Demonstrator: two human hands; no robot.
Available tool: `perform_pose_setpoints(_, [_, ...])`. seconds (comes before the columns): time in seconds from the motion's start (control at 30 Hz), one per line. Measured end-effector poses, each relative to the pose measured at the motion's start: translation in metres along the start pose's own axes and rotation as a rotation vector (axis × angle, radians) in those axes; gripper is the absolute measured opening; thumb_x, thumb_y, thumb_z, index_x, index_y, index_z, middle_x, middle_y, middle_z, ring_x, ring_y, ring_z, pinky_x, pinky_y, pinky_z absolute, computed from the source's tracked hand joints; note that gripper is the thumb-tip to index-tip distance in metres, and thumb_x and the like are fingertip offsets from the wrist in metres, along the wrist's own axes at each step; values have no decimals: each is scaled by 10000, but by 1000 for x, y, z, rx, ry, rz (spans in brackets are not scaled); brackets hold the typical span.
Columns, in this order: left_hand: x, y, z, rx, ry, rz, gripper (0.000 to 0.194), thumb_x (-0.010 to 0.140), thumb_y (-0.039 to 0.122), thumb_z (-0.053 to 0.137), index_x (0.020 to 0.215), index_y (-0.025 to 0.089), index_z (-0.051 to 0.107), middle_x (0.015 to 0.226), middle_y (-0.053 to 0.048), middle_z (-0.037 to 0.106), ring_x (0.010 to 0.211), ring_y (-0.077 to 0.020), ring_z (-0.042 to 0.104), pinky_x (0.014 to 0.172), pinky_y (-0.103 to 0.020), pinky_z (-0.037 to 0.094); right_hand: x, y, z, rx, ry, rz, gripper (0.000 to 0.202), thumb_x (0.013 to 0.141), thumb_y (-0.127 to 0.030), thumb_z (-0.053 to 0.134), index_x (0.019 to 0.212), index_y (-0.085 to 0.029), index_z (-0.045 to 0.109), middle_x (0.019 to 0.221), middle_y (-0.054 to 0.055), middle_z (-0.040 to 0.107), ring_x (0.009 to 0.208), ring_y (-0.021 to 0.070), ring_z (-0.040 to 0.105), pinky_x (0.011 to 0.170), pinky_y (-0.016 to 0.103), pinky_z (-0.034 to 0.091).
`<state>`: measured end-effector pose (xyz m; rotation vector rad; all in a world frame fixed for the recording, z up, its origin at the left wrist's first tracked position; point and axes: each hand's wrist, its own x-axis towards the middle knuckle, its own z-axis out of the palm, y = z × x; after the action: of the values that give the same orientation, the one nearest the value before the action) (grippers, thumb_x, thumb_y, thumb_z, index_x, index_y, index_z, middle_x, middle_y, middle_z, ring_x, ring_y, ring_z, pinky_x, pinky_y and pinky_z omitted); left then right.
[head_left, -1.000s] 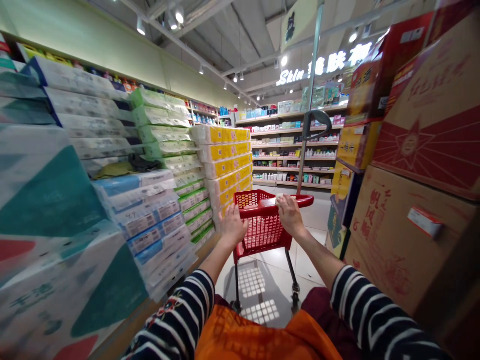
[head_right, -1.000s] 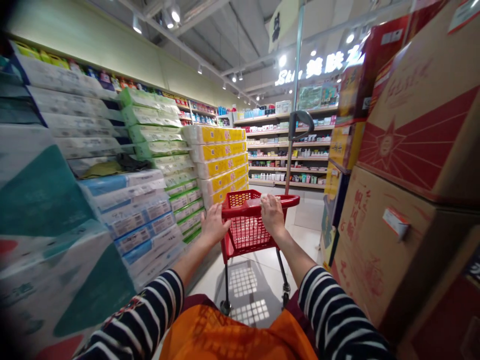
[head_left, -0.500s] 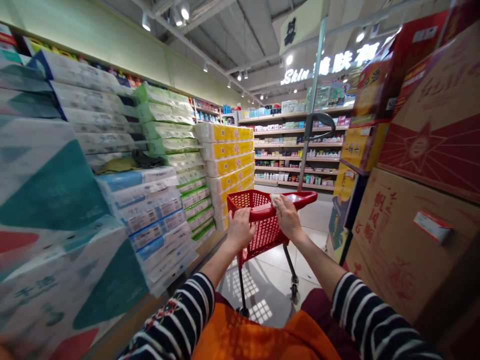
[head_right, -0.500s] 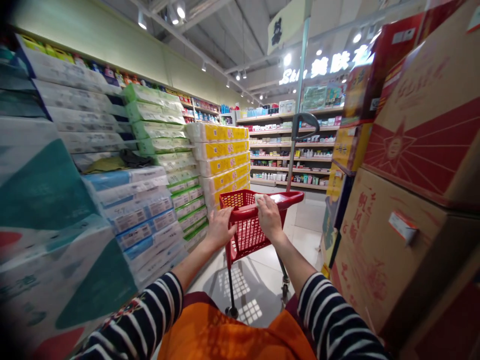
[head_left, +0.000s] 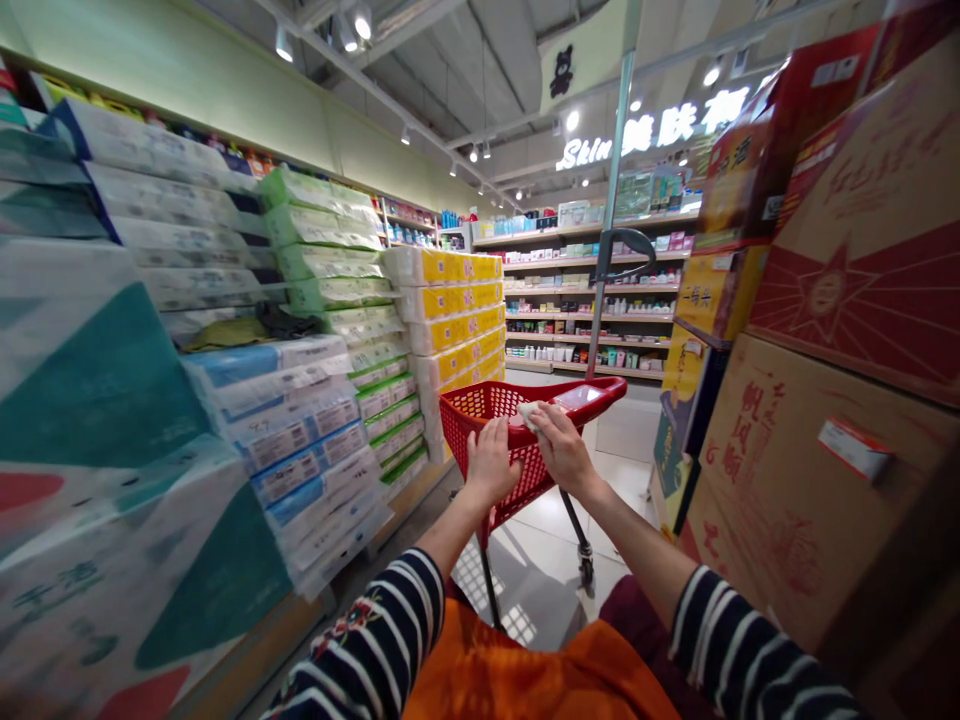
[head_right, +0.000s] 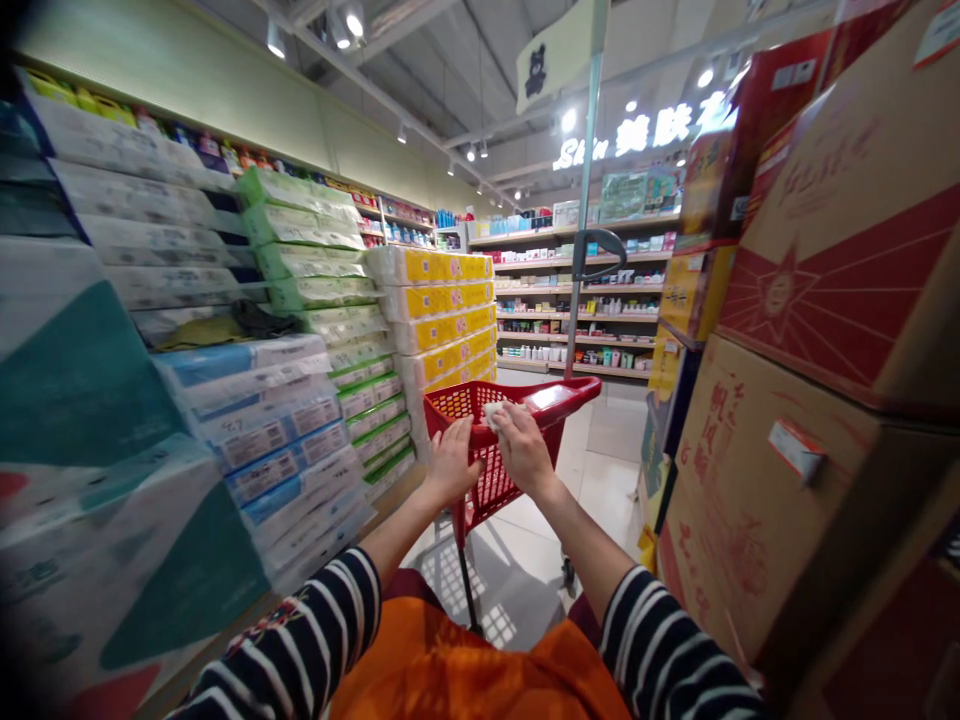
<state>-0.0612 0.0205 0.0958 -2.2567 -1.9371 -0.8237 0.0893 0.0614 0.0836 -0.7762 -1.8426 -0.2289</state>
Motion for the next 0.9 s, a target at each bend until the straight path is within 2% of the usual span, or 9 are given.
perform_pose_setpoints(0.1, [8,-7,-1,-50,-71,25,674,783,339,481,1397,164,263,1482,-86,288,1365,-208,224,1121,-467,140,0,12,-5,-41,32,65,330,891,-203,384,1107,-202,634,1257,108,539,1190,235,474,1018,455,397])
perform_pose_setpoints(0.2, [17,-11,1,-113,-150,31,560,865,404,366,1389,229,277,1482,-40,298,1364,-188,231,1107,-491,162,-1,13,-5,-75,66,101,335,895,-206,374,1099,-174,638,1252,131,537,1187,245,475,1010,458,405])
perform_pose_setpoints(0.3, [19,-8,2,-117,-126,25,471,907,401,292,1354,260,338,1448,-24,367,1343,-168,279,1097,-479,185,-4,-3,-3,-64,51,38,331,902,-200,373,1101,-169,636,1256,140,533,1198,238,466,1017,453,399])
perform_pose_setpoints(0.4, [15,-2,0,-95,-74,10,451,915,419,296,1331,262,371,1422,-31,411,1317,-168,325,1076,-448,224,-8,-20,-3,-42,16,-58,314,896,-188,393,1090,-176,640,1259,136,531,1212,236,450,1028,458,384])
perform_pose_setpoints(0.47, [11,4,-2,-78,-52,21,446,915,442,298,1316,268,390,1398,-26,445,1295,-173,359,1057,-440,248,-10,-23,-5,-44,16,-85,309,892,-178,398,1079,-165,644,1245,147,537,1205,239,455,1022,459,389])
perform_pose_setpoints(0.67, [9,35,4,-26,45,51,432,904,481,324,1244,262,475,1316,-26,533,1203,-187,451,999,-416,296,-12,1,-21,-73,78,-3,312,879,-176,393,1055,-137,648,1220,167,543,1145,240,506,969,424,449])
perform_pose_setpoints(0.77, [9,49,9,-4,54,45,436,887,482,368,1238,254,486,1296,-41,546,1167,-207,469,979,-413,313,-12,13,-30,-74,92,34,312,874,-174,389,1046,-159,649,1212,142,552,1134,231,515,967,415,453])
perform_pose_setpoints(0.9, [10,48,14,19,15,109,497,863,452,418,1315,247,405,1347,-53,492,1233,-213,409,1032,-429,279,-12,24,-40,-33,114,38,307,868,-165,386,1022,-172,651,1190,124,566,1119,214,527,966,396,454])
